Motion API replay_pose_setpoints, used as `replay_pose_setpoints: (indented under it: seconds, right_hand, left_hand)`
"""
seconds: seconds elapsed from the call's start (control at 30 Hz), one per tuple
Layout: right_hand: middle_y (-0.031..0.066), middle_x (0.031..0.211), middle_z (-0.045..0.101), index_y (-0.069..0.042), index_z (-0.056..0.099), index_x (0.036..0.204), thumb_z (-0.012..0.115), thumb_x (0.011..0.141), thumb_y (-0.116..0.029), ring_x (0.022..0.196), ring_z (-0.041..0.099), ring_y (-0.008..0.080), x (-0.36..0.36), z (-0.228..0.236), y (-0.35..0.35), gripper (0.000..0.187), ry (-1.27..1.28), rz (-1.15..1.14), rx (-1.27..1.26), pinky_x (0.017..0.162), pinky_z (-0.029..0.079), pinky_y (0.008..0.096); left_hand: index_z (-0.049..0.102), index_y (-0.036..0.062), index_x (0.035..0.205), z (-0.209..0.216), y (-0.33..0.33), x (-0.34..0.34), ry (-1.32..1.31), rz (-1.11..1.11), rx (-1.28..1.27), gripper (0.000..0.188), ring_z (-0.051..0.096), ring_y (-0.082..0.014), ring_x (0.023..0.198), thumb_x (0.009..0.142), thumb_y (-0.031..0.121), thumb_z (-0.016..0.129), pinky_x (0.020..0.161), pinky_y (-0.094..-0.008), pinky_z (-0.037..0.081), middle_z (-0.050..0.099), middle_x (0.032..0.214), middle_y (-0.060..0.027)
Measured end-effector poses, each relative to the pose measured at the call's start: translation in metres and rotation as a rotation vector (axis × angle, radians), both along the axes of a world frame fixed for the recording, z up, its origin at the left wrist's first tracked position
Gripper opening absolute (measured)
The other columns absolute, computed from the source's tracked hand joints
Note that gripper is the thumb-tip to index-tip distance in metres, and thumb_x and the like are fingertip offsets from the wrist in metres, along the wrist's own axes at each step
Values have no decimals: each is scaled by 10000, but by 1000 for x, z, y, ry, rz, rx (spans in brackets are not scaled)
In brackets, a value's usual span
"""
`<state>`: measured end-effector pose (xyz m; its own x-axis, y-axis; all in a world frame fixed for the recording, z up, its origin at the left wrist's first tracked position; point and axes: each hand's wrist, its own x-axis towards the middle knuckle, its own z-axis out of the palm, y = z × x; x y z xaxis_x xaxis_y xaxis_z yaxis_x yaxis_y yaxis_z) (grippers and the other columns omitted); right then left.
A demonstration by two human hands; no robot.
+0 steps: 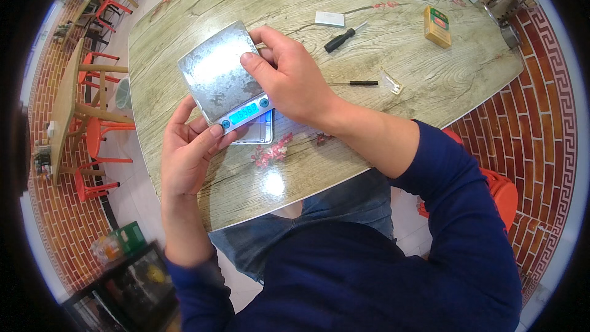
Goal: The person assembles a small digital scale by inserting a battery, connecting internal wires, and securing the casing. They then power on the device and press buttons to test the display. The scale is placed on a table in a room with red stools and brick-patterned walls.
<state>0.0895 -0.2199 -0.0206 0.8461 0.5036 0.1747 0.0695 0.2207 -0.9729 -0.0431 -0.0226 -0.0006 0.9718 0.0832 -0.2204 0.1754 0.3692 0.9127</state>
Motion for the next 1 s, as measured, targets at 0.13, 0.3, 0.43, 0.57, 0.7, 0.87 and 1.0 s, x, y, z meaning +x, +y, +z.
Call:
replay_pose_setpoints:
  seconds: [0.13,0.3,0.43,0.57,0.7,0.87,1.0]
  right_hand:
    - [73,947,768,24,638,1328,626,1149,-153,829,663,78,-1,-1,1,252,7,2,15,712,511,281]
    - [102,1171,791,7,540,1566,611,1117,-141,907,730,103,8,10,-8,478,72,161,-83,756,569,261]
    - [136,1224,775,-23,405,1699,610,998,-71,773,708,107,19,25,-26,731,173,377,-172,609,515,249]
    - [156,1231,772,-41,315,1753,586,935,-14,741,704,108,19,31,-28,863,109,425,-208,597,510,247]
    - [152,1196,777,-39,327,1738,581,897,39,701,688,110,17,34,-26,882,112,409,-203,580,510,251]
    - [137,1119,790,-19,383,1690,581,852,85,647,663,114,12,31,-23,867,144,342,-176,555,515,268]
    - [166,1137,798,-29,370,1699,587,870,68,639,680,105,12,25,-19,863,86,329,-166,510,474,233]
  left_hand:
    - [408,-82,1664,0,0,0,-10,-4,-11,681,799,-386,1195,1035,-105,667,1028,-428,696,767,1330,-303]
    - [382,-83,1676,0,3,-1,5,27,-23,701,789,-391,1217,1032,-105,656,1046,-447,691,751,1359,-309]
    - [354,-88,1688,-1,7,0,-6,56,-60,720,777,-396,1244,1027,-110,641,1067,-466,683,729,1387,-325]
    - [342,-92,1692,-1,8,0,-25,39,-79,726,759,-400,1280,1026,-118,629,1089,-482,672,712,1407,-337]
    - [351,-84,1692,0,9,0,-28,39,-57,718,756,-397,1285,1029,-122,624,1103,-484,663,713,1413,-331]
    - [369,-75,1687,2,9,0,-28,17,-73,706,760,-380,1278,1030,-125,624,1113,-475,657,714,1419,-321]
    - [373,-75,1689,2,7,-1,-39,-11,-66,703,761,-372,1277,1034,-121,624,1112,-466,658,717,1417,-316]
